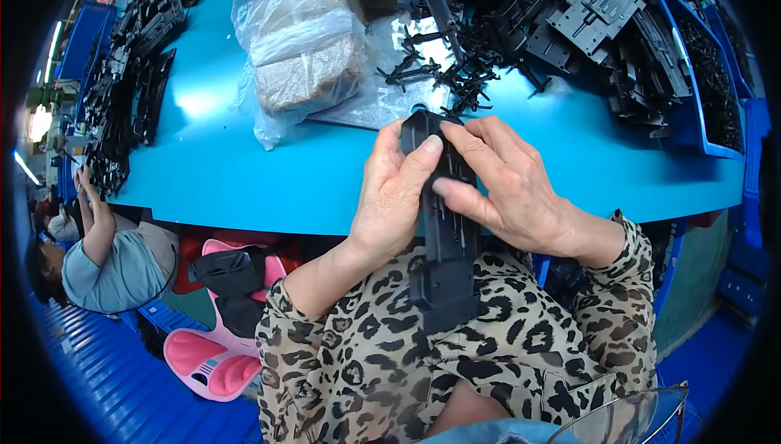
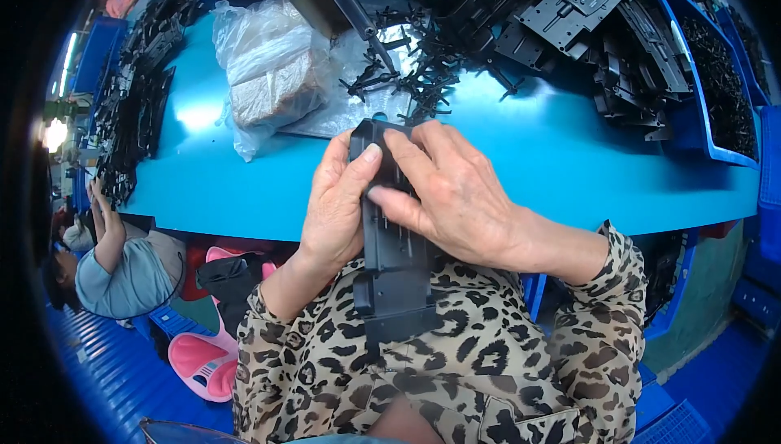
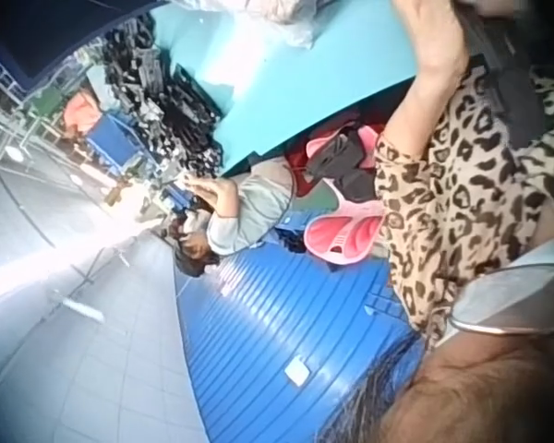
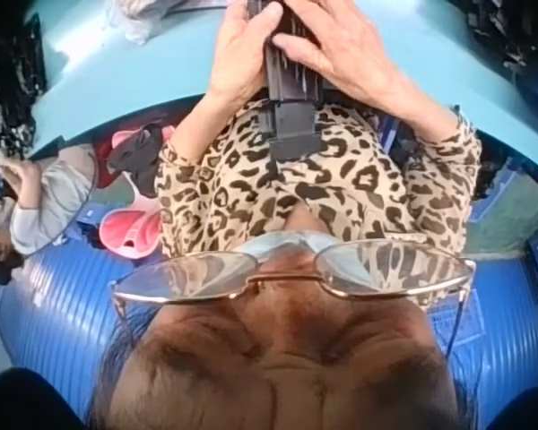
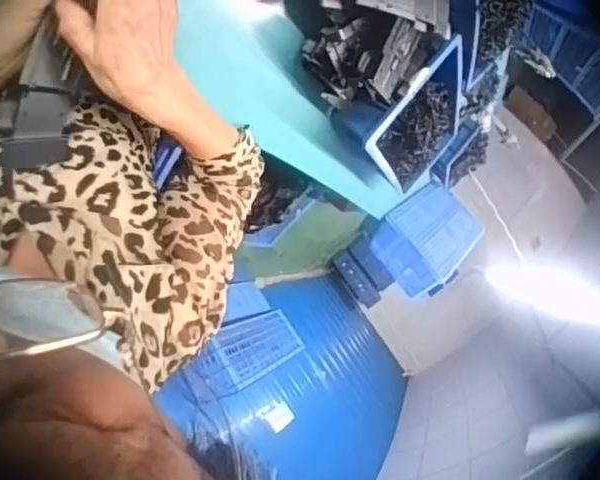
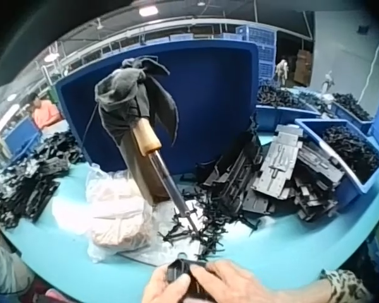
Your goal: The person is assembling plastic toy car chassis by attaching wheels and using a pneumatic screwdriver to fasten components.
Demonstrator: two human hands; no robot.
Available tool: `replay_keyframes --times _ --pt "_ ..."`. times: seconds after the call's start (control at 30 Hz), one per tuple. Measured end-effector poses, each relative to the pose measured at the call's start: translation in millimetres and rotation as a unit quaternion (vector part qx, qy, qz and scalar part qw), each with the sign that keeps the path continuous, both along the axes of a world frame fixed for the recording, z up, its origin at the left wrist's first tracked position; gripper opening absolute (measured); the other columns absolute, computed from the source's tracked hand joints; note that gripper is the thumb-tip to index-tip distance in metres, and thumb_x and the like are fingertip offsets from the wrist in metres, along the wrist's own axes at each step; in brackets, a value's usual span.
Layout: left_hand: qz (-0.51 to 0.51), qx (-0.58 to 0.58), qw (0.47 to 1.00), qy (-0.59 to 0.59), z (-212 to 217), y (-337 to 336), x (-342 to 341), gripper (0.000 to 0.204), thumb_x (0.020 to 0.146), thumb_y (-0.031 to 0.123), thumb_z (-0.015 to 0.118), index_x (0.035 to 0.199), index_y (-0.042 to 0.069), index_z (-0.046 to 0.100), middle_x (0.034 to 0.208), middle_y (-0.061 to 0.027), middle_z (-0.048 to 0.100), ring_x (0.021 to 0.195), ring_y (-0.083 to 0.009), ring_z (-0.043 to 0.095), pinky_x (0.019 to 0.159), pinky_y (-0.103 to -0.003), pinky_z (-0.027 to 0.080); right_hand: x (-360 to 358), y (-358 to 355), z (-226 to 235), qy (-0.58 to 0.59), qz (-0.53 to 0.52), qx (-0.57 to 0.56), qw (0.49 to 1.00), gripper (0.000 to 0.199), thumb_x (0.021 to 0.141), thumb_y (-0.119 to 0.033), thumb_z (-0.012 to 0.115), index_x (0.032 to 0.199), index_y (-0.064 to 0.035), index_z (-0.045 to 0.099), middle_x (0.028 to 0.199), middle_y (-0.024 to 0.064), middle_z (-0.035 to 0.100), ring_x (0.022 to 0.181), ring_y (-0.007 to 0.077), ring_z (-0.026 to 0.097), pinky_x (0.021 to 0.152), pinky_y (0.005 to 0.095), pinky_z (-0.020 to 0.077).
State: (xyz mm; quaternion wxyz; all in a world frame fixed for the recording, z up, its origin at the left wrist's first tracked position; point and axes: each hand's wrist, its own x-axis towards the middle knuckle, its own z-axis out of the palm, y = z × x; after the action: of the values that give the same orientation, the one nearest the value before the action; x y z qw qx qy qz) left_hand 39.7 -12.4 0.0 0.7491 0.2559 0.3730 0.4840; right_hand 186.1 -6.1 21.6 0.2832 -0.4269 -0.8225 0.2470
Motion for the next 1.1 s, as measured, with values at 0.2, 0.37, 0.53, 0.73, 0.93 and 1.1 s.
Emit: replay_keyframes --times 0.2,0.37,0.53,0.73,0.93,1.1 --pt "-0.071 0.052 0.994 0.068 13.2 -5.3 3.8 0.05 0.087 0.021 0.042 0.124 -0.001 0.016 0.081 -0.0065 0.049 0.059 -0.0094 0.052 0.046 -0.022 0.045 8.3 -10.4 1.6 0.114 -0.041 -0.12 0.985 0.055 0.074 -0.035 0.056 0.106 0.007 0.042 0.091 0.0181 0.047 0.081 0.0272 0.051 0.068 0.0345 0.0425" --pt "-0.146 0.162 0.954 0.208 15.5 -5.2 2.0 0.048 0.086 0.013 0.041 0.128 0.002 0.018 0.081 -0.0074 0.052 0.057 -0.012 0.054 0.048 -0.022 0.046 10.0 -10.1 13.3 0.375 -0.073 -0.417 0.825 0.044 0.078 -0.028 0.056 0.101 0.0064 0.04 0.087 0.0131 0.051 0.07 0.0152 0.054 0.059 0.0249 0.0456" --pt "-0.129 0.13 0.967 0.178 17.1 -1.8 4.8 0.037 0.083 0.006 0.046 0.118 -0.001 0.036 0.067 -0.0065 0.051 0.047 -0.0116 0.052 0.042 -0.02 0.043 5.1 -5.9 -0.7 0.481 -0.113 -0.465 0.734 0.025 0.083 -0.021 0.05 0.09 0.0019 0.044 0.065 0.0036 0.052 0.06 0.0077 0.052 0.049 0.0182 0.0427" --pt "0.0 0.07 0.993 0.096 17.9 -6.6 -1.0 0.033 0.081 0.009 0.052 0.11 -0.003 0.041 0.054 -0.0027 0.049 0.039 -0.0075 0.045 0.036 -0.018 0.036 7.8 -8.7 -6.6 0.505 -0.159 -0.459 0.714 0.023 0.08 -0.023 0.054 0.087 -0.0024 0.05 0.067 -0.001 0.052 0.058 0.0007 0.049 0.049 0.013 0.0402" --pt "-0.021 -0.004 0.994 0.11 2.2 0.0 -16.5 0.038 0.077 0.018 0.057 0.108 -0.002 0.045 0.062 -0.0016 0.051 0.046 -0.0065 0.047 0.04 -0.019 0.039 -0.5 -6.5 -3.4 0.52 -0.176 -0.451 0.704 0.022 0.079 -0.021 0.055 0.088 -0.002 0.05 0.067 0.0 0.053 0.054 0.0011 0.049 0.048 0.0139 0.0425" --pt "-0.065 -0.033 0.997 0.025 3.6 5.4 -20.8 0.026 0.08 0.018 0.052 0.097 -0.001 0.054 0.075 -0.0045 0.057 0.059 -0.0093 0.053 0.049 -0.021 0.044 -0.8 -3.0 -8.2 0.542 -0.16 -0.476 0.674 0.022 0.079 -0.021 0.054 0.089 -0.0022 0.05 0.066 0.0001 0.053 0.053 0.0018 0.05 0.048 0.0143 0.0437"
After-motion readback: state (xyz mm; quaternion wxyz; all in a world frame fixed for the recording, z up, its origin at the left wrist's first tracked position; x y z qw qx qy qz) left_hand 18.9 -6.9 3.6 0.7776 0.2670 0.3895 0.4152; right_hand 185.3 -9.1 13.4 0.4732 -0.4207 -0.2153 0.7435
